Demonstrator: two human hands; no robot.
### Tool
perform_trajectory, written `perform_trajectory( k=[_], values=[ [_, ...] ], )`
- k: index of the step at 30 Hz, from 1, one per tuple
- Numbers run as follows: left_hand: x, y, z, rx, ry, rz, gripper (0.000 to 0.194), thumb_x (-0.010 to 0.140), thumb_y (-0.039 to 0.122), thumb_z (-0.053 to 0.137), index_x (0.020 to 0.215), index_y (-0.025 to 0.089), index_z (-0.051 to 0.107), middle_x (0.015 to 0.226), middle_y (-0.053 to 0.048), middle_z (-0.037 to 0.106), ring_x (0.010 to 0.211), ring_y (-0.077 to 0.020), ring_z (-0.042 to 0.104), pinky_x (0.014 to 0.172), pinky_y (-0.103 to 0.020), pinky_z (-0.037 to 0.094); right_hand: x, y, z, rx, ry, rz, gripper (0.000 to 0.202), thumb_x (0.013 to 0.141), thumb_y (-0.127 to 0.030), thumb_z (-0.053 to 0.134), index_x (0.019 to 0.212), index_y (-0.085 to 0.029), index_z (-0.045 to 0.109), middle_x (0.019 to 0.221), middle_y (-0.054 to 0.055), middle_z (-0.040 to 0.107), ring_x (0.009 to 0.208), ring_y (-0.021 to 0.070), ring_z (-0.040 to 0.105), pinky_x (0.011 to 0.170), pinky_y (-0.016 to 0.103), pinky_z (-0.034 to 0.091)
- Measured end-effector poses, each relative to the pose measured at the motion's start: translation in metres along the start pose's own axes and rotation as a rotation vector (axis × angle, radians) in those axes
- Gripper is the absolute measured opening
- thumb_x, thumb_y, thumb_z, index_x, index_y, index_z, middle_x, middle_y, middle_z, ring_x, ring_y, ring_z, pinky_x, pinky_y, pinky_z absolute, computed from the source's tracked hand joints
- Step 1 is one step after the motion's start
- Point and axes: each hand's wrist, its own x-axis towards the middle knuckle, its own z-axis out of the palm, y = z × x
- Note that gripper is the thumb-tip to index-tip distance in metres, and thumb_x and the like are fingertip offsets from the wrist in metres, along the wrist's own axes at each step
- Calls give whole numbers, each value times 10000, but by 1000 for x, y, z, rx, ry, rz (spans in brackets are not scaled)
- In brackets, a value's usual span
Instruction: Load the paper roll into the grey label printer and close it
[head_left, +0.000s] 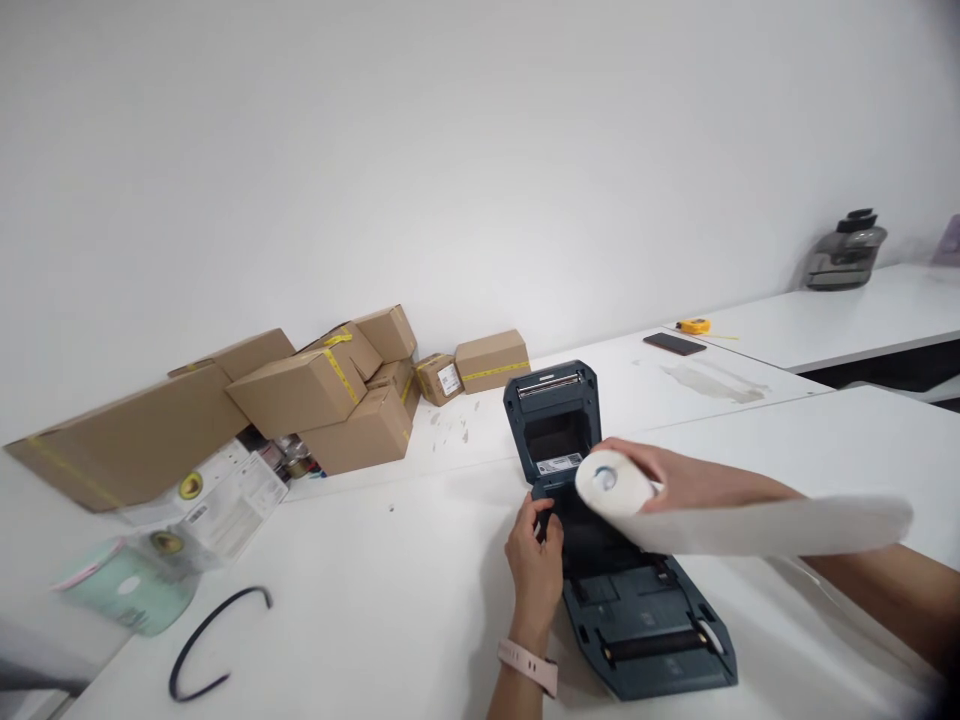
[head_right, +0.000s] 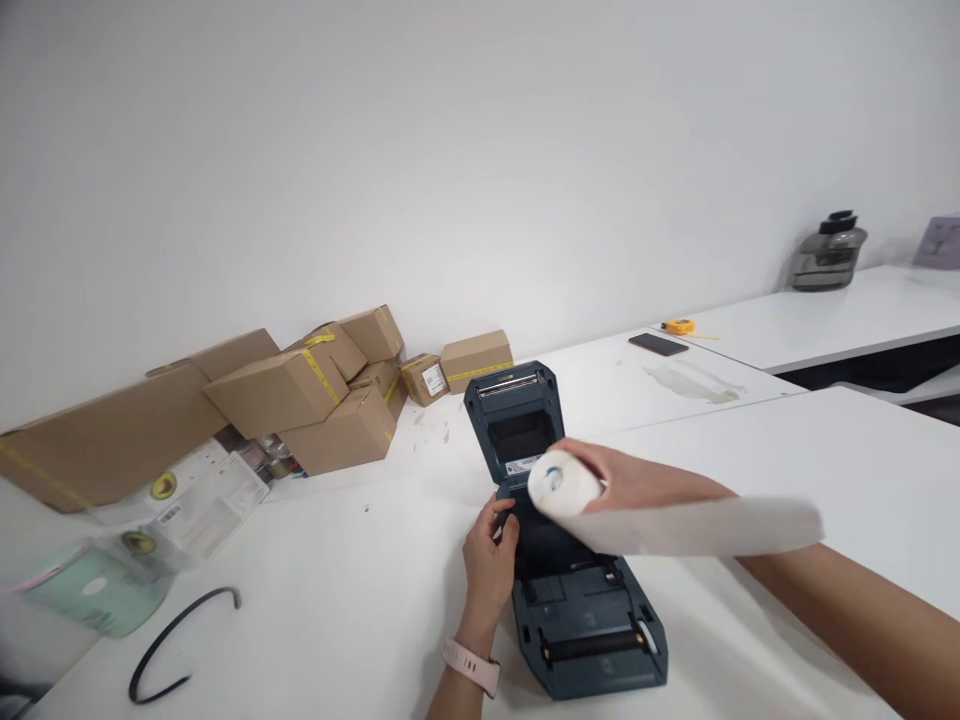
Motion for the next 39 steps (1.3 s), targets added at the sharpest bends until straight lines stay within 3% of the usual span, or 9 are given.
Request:
perform_trajectory(
  k=[3, 6, 13, 22, 29, 39],
  values=[
    [-2, 1, -1, 28, -15, 15, 274, 885, 302, 536, 1098, 247, 700, 1256, -70, 714, 1240, -268, 618, 1056, -410, 454, 16, -19, 21, -136, -241, 16, 655, 539, -293, 821, 1146, -225, 582, 1130, 53, 651, 1027, 274, 645, 836, 331, 536],
    [-5, 3, -1, 50, -24, 11, 300, 920, 328, 490, 1134, 243, 683, 1370, -77, 653, 1356, -269, 531, 1092, -412, 419, 26, -20, 28, -236, -304, 62, 678, 503, -289, 824, 1130, -216, 578, 1121, 60, 631, 987, 271, 639, 792, 340, 531],
    [-8, 2, 1, 40, -12, -8, 351, 950, 373, 453, 1172, 216, 674, 1425, -103, 614, 1351, -263, 539, 1104, -403, 416, 43, -4, 38, -416, -422, 131, 825, 494, -369, 855, 1254, -190, 588, 1236, 105, 620, 1144, 367, 592, 979, 467, 465],
    [-6, -1, 0, 42, -15, 1, 343, 943, 379, 474, 1167, 227, 684, 1431, -91, 612, 1385, -256, 506, 1106, -385, 412, 57, 18, 60, -560, -428, 128, 867, 525, -421, 840, 1313, -165, 580, 1263, 149, 621, 1161, 410, 610, 974, 499, 469],
    [-4, -6, 2, 60, -11, 14, 335, 924, 377, 497, 1152, 229, 693, 1435, -97, 608, 1371, -275, 521, 1101, -405, 417, 53, 19, 63, -603, -412, 120, 897, 602, -521, 785, 1369, -125, 541, 1343, 209, 583, 1220, 441, 570, 1009, 546, 433],
    [-4, -4, 3, 53, -12, 20, 342, 925, 378, 487, 1151, 219, 688, 1393, -96, 640, 1393, -255, 496, 1117, -388, 400, 54, 22, 64, -602, -412, 113, 938, 585, -554, 794, 1383, -131, 539, 1354, 202, 581, 1214, 437, 578, 1019, 544, 429]
  ],
)
